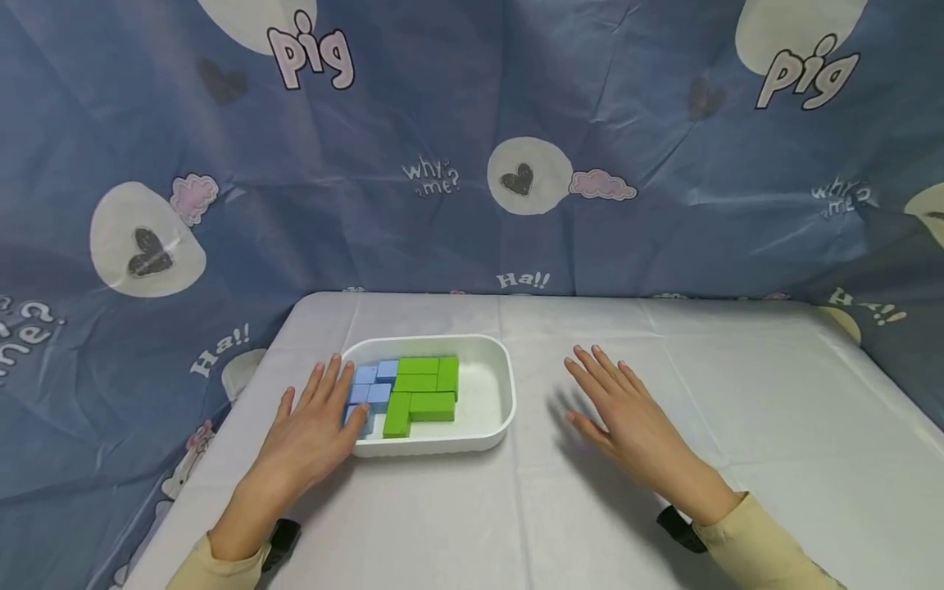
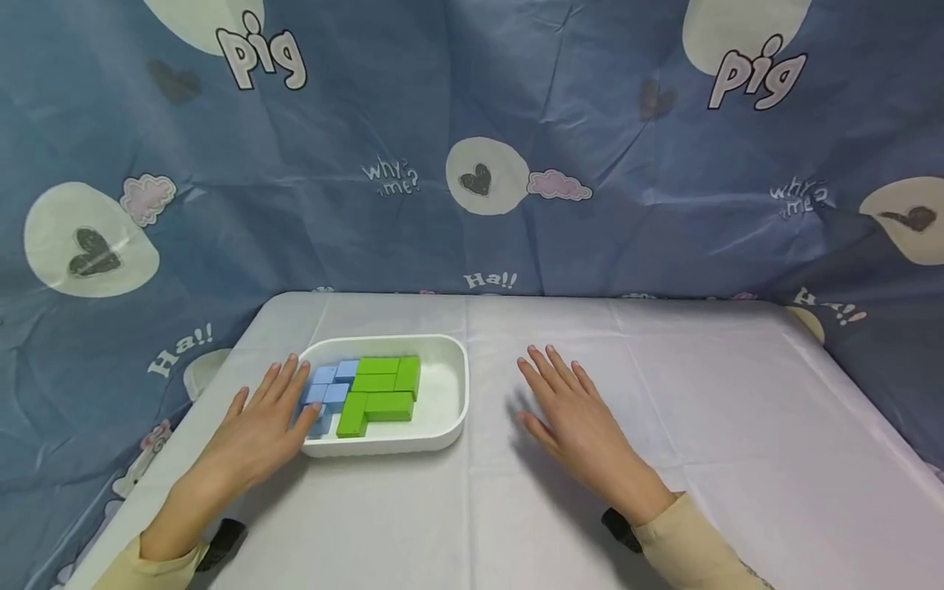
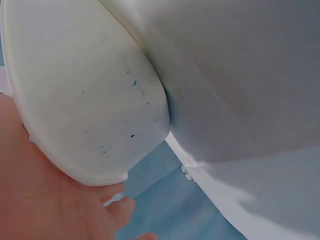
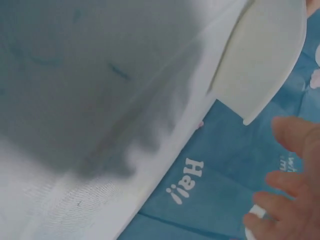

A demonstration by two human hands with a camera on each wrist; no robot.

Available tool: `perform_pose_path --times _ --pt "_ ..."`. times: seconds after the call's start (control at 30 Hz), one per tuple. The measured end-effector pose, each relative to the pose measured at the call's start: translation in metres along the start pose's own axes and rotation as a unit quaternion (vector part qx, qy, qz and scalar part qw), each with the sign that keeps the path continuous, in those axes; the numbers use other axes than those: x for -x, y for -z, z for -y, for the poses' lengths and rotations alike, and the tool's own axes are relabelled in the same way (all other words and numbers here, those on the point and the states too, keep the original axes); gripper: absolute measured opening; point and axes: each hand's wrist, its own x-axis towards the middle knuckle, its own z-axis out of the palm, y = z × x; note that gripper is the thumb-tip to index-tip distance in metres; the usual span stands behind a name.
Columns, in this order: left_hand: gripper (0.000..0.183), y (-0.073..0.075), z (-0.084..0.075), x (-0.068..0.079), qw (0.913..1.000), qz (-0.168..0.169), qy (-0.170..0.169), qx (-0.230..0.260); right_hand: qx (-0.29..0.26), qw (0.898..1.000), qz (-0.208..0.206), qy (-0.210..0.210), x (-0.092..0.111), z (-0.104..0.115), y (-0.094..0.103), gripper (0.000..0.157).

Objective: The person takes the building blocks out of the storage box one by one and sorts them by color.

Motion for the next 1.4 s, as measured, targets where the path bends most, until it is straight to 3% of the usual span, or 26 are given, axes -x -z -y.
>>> perform_pose_path --times 0.27,0.53,0.67,0.83,0.97,1.1,1.23,1.4 --pt "0.07 -0.002 0.001 -0.001 0.9999 -0.004 0.005 0.016 -0.092 0.993 -0.037 0.071 -0.021 -0.004 -0.005 0.061" --pt "0.067 -0.002 -0.001 -0.001 0.9998 -0.011 0.004 0.018 -0.195 0.976 -0.042 0.085 -0.039 -0.001 -0.007 0.044" --pt "0.066 -0.003 -0.001 -0.001 0.9997 -0.013 0.007 0.018 -0.267 0.96 -0.045 0.073 -0.051 0.004 -0.009 0.034" --pt "0.065 -0.004 0.0 -0.001 0.9996 -0.016 0.01 0.022 -0.372 0.927 -0.03 0.036 -0.068 0.024 -0.004 0.029" --pt "0.064 -0.004 0.0 -0.001 0.9995 -0.016 0.01 0.027 -0.426 0.905 -0.002 -0.014 -0.081 0.044 0.003 0.03" --pt "0.064 -0.004 0.0 0.0 0.9994 -0.015 0.011 0.03 -0.459 0.887 0.03 -0.05 -0.093 0.047 -0.009 0.033" --pt "0.064 -0.004 0.0 -0.001 0.9993 -0.013 0.011 0.033 -0.484 0.871 0.06 -0.056 -0.103 0.041 -0.026 0.038" --pt "0.064 -0.005 0.0 -0.001 0.999 -0.011 0.012 0.041 -0.491 0.864 0.097 -0.057 -0.113 0.04 -0.034 0.044"
